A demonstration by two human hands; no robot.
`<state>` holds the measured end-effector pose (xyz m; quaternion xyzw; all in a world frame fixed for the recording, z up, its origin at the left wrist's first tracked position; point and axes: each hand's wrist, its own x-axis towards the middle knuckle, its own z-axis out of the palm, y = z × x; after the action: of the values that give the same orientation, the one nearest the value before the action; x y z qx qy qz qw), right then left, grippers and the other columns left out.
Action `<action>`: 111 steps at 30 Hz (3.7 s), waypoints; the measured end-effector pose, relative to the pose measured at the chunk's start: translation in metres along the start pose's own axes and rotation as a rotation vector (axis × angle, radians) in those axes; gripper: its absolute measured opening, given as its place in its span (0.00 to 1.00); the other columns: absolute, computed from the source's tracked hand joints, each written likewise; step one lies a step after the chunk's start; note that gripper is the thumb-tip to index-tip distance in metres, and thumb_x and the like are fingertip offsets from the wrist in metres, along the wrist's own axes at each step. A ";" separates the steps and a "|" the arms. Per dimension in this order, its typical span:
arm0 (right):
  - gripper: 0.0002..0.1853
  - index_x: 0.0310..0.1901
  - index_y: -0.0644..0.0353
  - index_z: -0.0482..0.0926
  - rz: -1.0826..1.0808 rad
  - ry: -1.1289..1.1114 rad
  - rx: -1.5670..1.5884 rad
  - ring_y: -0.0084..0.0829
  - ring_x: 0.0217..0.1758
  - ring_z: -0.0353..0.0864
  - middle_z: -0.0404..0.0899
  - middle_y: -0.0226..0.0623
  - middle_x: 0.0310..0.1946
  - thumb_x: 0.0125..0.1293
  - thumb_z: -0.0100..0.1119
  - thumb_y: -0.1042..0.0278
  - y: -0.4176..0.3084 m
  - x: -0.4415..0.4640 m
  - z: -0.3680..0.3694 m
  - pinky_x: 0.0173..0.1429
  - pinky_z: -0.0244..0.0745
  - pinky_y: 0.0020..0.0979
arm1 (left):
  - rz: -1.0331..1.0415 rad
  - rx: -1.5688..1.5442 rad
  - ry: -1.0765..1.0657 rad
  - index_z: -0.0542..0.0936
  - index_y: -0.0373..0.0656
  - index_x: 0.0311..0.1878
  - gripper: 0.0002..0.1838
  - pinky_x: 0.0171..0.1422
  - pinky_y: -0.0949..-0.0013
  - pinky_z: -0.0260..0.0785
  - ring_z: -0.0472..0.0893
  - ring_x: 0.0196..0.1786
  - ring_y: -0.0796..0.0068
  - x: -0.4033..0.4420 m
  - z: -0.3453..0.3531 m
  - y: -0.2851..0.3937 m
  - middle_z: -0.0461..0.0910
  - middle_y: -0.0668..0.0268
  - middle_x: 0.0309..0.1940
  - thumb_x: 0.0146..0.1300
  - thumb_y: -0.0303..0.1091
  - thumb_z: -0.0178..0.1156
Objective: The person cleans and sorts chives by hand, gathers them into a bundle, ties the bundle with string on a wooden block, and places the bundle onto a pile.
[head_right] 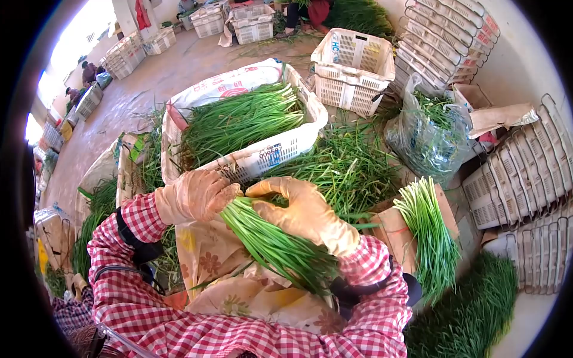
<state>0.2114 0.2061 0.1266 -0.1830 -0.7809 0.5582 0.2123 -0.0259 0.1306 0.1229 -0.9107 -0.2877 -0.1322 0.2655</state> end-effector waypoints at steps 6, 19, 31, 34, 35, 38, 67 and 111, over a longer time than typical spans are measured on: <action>0.12 0.42 0.65 0.79 0.047 -0.017 0.109 0.20 0.38 0.76 0.80 0.34 0.36 0.59 0.61 0.68 0.014 0.005 0.013 0.44 0.72 0.24 | -0.030 -0.138 -0.094 0.73 0.29 0.44 0.24 0.18 0.70 0.61 0.69 0.20 0.74 0.011 -0.007 0.001 0.66 0.68 0.20 0.42 0.33 0.59; 0.12 0.43 0.64 0.79 0.160 0.183 0.328 0.17 0.33 0.76 0.80 0.29 0.31 0.57 0.55 0.79 0.023 0.016 0.012 0.38 0.71 0.20 | 0.067 0.091 0.053 0.75 0.36 0.42 0.16 0.15 0.75 0.57 0.66 0.18 0.78 -0.001 -0.003 0.003 0.65 0.69 0.17 0.47 0.27 0.59; 0.13 0.42 0.62 0.77 0.194 0.304 -1.283 0.42 0.29 0.80 0.80 0.45 0.30 0.56 0.58 0.66 0.177 -0.015 -0.111 0.34 0.76 0.42 | -0.137 0.022 -0.117 0.75 0.32 0.43 0.20 0.19 0.67 0.65 0.74 0.23 0.68 -0.031 -0.021 -0.001 0.75 0.60 0.24 0.42 0.28 0.59; 0.21 0.51 0.63 0.74 0.607 0.275 -1.459 0.45 0.39 0.81 0.80 0.48 0.40 0.56 0.60 0.65 0.154 -0.011 -0.102 0.45 0.76 0.41 | -0.216 0.111 -0.138 0.71 0.39 0.32 0.12 0.21 0.71 0.64 0.69 0.23 0.74 -0.032 -0.019 0.001 0.64 0.69 0.19 0.40 0.27 0.58; 0.22 0.53 0.62 0.73 0.322 0.371 -1.334 0.45 0.42 0.80 0.79 0.48 0.42 0.56 0.60 0.65 0.132 -0.010 -0.095 0.48 0.75 0.40 | -0.241 0.130 -0.136 0.71 0.40 0.32 0.12 0.21 0.71 0.64 0.69 0.23 0.74 -0.032 -0.017 0.003 0.64 0.69 0.19 0.41 0.27 0.58; 0.19 0.52 0.59 0.76 -0.307 0.472 -0.620 0.36 0.53 0.78 0.78 0.39 0.51 0.57 0.53 0.80 0.029 0.000 -0.045 0.59 0.72 0.36 | -0.279 0.249 -0.136 0.70 0.42 0.29 0.09 0.22 0.71 0.64 0.70 0.23 0.73 -0.028 -0.004 0.005 0.64 0.69 0.18 0.43 0.26 0.57; 0.08 0.34 0.61 0.80 -0.194 0.418 -0.032 0.35 0.37 0.76 0.78 0.38 0.33 0.51 0.66 0.77 0.046 0.009 0.059 0.41 0.72 0.33 | -0.085 0.193 -0.061 0.74 0.35 0.38 0.15 0.18 0.74 0.60 0.68 0.21 0.77 -0.006 0.005 0.015 0.65 0.70 0.18 0.45 0.30 0.57; 0.04 0.32 0.60 0.74 -0.012 0.530 -1.430 0.33 0.13 0.74 0.73 0.36 0.14 0.55 0.56 0.71 -0.020 -0.163 -0.214 0.18 0.70 0.33 | -0.028 -0.101 0.405 0.77 0.44 0.42 0.06 0.16 0.77 0.68 0.75 0.21 0.80 0.257 0.123 -0.019 0.77 0.70 0.27 0.63 0.27 0.52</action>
<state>0.4628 0.2846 0.1859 -0.3996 -0.8762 -0.1472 0.2256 0.1787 0.3296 0.1305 -0.8736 -0.2339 -0.3305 0.2699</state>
